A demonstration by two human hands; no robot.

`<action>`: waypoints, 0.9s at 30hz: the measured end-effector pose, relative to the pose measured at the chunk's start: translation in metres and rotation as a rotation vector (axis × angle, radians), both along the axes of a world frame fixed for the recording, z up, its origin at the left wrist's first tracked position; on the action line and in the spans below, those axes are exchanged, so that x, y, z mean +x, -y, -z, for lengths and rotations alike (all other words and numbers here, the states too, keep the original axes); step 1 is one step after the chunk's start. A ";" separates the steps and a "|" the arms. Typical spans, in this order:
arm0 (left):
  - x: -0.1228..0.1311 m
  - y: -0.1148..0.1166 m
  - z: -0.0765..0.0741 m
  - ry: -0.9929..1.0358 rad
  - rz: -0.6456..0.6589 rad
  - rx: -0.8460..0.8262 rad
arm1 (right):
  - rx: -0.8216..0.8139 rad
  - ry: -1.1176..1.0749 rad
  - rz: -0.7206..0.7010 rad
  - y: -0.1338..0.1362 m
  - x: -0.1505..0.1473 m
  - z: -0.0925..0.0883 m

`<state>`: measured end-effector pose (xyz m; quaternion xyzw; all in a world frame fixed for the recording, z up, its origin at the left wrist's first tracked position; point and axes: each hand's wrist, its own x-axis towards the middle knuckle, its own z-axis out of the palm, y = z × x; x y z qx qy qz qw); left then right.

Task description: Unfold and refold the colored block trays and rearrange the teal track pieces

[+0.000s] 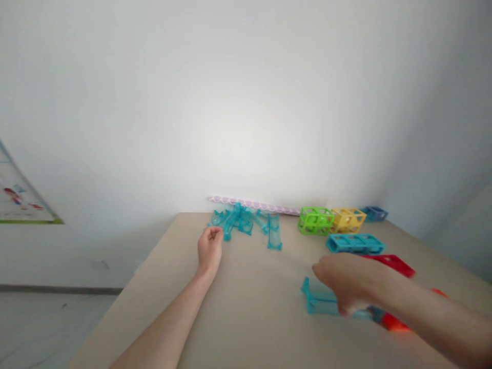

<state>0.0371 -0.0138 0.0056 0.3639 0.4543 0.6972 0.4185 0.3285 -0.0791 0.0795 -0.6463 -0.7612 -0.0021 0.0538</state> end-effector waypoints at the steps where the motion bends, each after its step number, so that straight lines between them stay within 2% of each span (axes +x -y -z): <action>1: 0.003 0.003 -0.001 -0.021 0.021 0.007 | -0.131 0.107 -0.105 0.010 -0.003 0.003; 3: 0.010 0.012 -0.003 -0.098 0.108 0.023 | -0.213 0.189 -0.239 0.019 -0.018 0.008; 5: 0.016 0.021 -0.004 -0.249 0.262 0.048 | -0.122 0.081 -0.241 0.015 -0.043 0.013; 7: 0.019 0.029 -0.004 -0.442 0.439 0.070 | -0.032 -0.115 -0.115 0.006 -0.069 0.022; 9: 0.020 0.034 -0.004 -0.598 0.550 0.090 | -0.008 -0.334 -0.008 -0.002 -0.090 0.033; 11: 0.019 0.036 -0.004 -0.695 0.595 0.111 | 0.004 -0.513 0.036 -0.007 -0.102 0.045; 14: 0.016 0.035 -0.002 -0.752 0.617 0.124 | -0.003 -0.745 0.084 -0.010 -0.104 0.060; 18: 0.016 0.036 0.002 -0.827 0.609 0.141 | -0.147 -1.161 0.149 -0.015 -0.099 0.074; 20: 0.017 0.038 0.003 -0.878 0.590 0.134 | -0.206 -1.281 0.136 -0.017 -0.101 0.078; 23: 0.022 0.041 0.001 -0.798 0.630 0.044 | -0.225 -1.358 0.109 -0.018 -0.108 0.080; 27: 0.027 0.042 -0.005 -0.506 0.748 -0.089 | -0.253 -1.511 0.066 -0.018 -0.114 0.077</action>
